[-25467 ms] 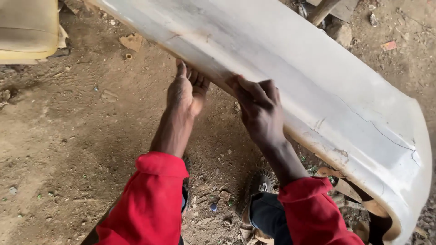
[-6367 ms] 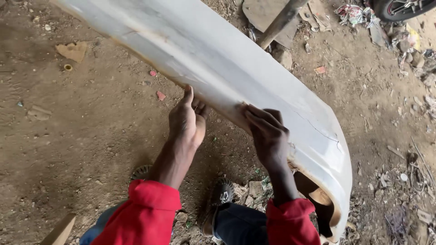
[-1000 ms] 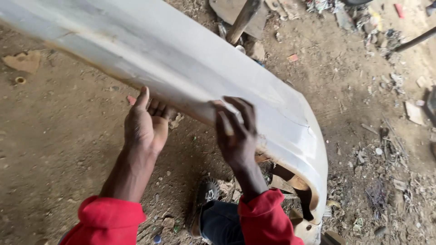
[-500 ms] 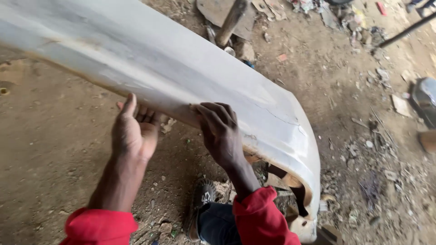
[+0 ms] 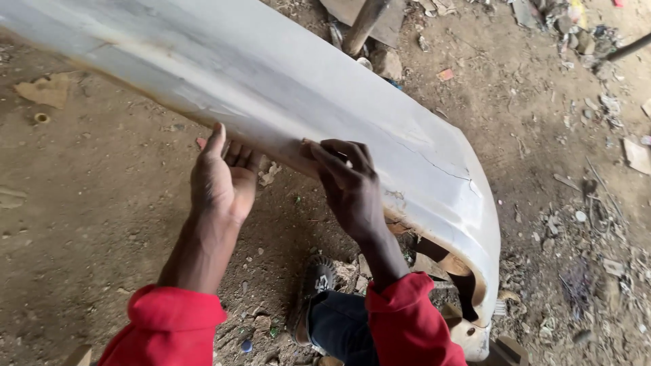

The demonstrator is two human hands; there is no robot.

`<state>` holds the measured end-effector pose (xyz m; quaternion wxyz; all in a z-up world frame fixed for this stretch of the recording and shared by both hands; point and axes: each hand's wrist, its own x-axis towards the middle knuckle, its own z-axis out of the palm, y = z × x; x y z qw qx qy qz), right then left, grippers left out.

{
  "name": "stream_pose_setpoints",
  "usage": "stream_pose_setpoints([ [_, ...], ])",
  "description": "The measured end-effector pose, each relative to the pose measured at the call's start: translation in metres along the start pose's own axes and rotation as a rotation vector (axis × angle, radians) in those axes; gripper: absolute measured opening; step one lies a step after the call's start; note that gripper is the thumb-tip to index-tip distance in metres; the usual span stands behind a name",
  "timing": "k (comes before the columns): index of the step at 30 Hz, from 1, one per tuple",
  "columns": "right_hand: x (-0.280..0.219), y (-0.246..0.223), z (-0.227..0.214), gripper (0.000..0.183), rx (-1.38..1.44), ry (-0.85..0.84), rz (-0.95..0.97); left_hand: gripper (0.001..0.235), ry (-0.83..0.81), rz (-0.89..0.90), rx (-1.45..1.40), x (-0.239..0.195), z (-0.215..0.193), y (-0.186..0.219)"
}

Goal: The person sands the surface of a large, white, curved plastic object using a small piece of sandpaper. They hold the object with one hand while moving the sandpaper back and forth with the other to smooth the surface.

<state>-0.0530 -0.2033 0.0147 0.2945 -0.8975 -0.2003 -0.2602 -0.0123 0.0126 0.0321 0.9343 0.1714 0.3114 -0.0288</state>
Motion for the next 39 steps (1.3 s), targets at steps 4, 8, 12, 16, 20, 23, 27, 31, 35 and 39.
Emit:
stream_pose_setpoints([
  [4,0.009,-0.015,-0.017,0.03,0.086,0.096,0.133,0.048,-0.007,0.013,-0.022,0.014,-0.007,-0.006],
  [8,0.002,-0.012,-0.008,0.027,-0.027,0.124,0.06,0.043,0.003,0.015,0.015,0.015,-0.01,-0.007],
  [12,0.001,-0.011,-0.006,0.022,-0.09,0.11,-0.038,0.042,-0.001,0.021,0.001,0.01,-0.002,-0.006],
  [16,0.008,-0.023,-0.016,0.019,-0.067,0.134,0.006,0.044,-0.014,0.022,0.006,0.036,-0.018,-0.018],
  [20,0.011,-0.04,-0.017,0.017,-0.093,0.086,-0.088,0.028,-0.008,0.034,-0.033,0.058,-0.025,-0.029],
  [23,0.002,-0.023,-0.016,0.018,-0.097,0.077,-0.078,0.027,-0.017,0.034,-0.064,0.053,-0.026,-0.028],
  [27,-0.011,-0.002,-0.008,0.018,-0.116,0.061,-0.04,0.03,-0.019,0.016,-0.054,0.024,-0.006,-0.016],
  [31,-0.004,-0.016,-0.013,0.018,-0.137,0.048,-0.043,0.031,-0.032,-0.011,-0.083,0.032,-0.016,-0.019],
  [35,0.0,-0.022,-0.017,0.018,-0.149,0.044,-0.045,0.028,-0.031,-0.001,-0.063,0.035,-0.016,-0.02],
  [39,-0.007,-0.008,-0.03,0.017,-0.152,0.011,-0.087,0.032,-0.042,0.004,-0.047,0.036,-0.019,-0.014],
])
